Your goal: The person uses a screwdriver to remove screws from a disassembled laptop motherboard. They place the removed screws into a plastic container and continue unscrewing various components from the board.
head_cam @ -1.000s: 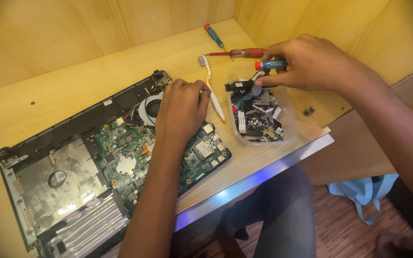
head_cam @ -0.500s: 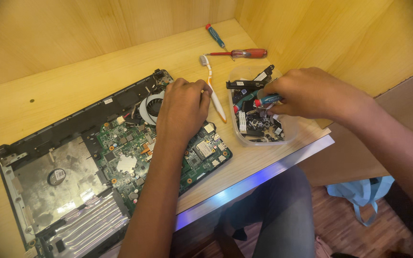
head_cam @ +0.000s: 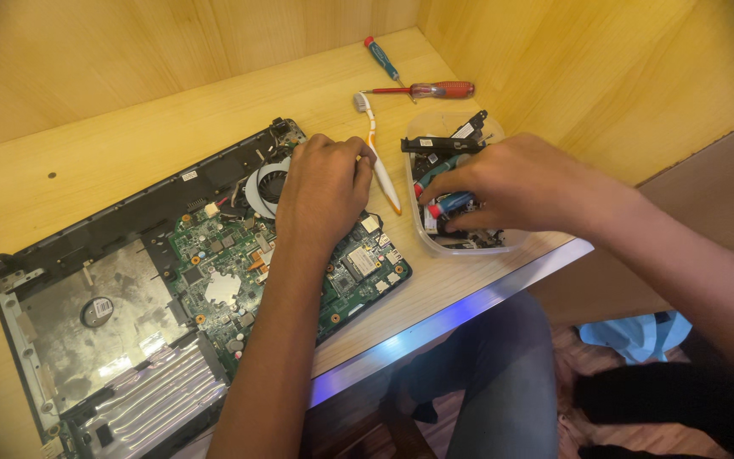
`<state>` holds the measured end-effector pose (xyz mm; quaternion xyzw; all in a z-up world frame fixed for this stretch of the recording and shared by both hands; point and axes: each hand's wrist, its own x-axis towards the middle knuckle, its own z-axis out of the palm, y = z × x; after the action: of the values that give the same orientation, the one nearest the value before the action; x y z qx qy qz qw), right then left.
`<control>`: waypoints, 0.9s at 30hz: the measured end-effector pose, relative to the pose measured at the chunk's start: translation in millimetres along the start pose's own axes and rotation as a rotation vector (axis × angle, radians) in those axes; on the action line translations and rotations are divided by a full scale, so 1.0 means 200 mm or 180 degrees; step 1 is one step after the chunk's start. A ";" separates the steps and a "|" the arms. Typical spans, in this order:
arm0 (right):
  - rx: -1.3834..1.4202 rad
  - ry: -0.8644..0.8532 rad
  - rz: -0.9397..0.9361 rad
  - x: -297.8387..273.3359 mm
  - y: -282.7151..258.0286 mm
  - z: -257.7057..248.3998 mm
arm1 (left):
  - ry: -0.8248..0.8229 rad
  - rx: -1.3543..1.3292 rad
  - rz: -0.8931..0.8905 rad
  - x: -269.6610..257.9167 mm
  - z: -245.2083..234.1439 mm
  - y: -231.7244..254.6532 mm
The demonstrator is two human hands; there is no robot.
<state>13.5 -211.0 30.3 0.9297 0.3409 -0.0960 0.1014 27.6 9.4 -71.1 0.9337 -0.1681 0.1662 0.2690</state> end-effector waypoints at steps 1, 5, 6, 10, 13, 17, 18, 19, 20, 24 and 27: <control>0.0187 0.0097 -0.0100 0.01 -0.02 0.01 | -0.0210 -0.0079 -0.0155 0.00 -0.02 0.01; 0.0271 0.0458 -0.0153 0.02 0.03 0.05 | -0.0264 -0.0047 -0.0174 0.00 -0.02 0.01; 0.0526 0.0627 -0.0030 0.02 0.05 0.05 | -0.0235 -0.0056 -0.0152 0.00 -0.02 0.00; 0.0963 0.1055 0.0200 0.04 0.15 0.00 | -0.0235 -0.0028 -0.0163 0.01 -0.01 0.00; 0.0960 0.1487 -0.0055 0.07 0.23 0.01 | 0.0154 0.0117 0.0171 0.00 0.03 -0.02; 0.1615 0.1377 0.0226 0.04 0.22 -0.06 | 0.0261 0.0159 0.0241 0.00 0.04 -0.02; 0.1433 0.1495 0.0171 0.03 0.22 -0.07 | 0.0198 0.0145 0.0202 0.01 0.03 -0.02; 0.1264 0.1601 0.0131 0.02 0.22 -0.07 | 0.0115 0.0122 0.0165 0.01 0.03 -0.02; 0.1278 0.1588 0.0134 0.03 0.24 -0.06 | 0.0099 0.0119 0.0158 -0.01 0.03 -0.02; 0.0340 0.1993 -0.0044 0.05 0.28 -0.06 | 0.0146 0.0145 0.0207 0.01 0.03 -0.01; 0.0339 0.2197 -0.0083 0.05 0.29 -0.08 | 0.0120 0.0144 0.0155 0.00 0.02 -0.01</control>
<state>60.5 -244.4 49.9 0.9069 0.3614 0.2051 -0.0696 28.4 8.0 -75.4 0.9319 -0.1819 0.1940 0.2468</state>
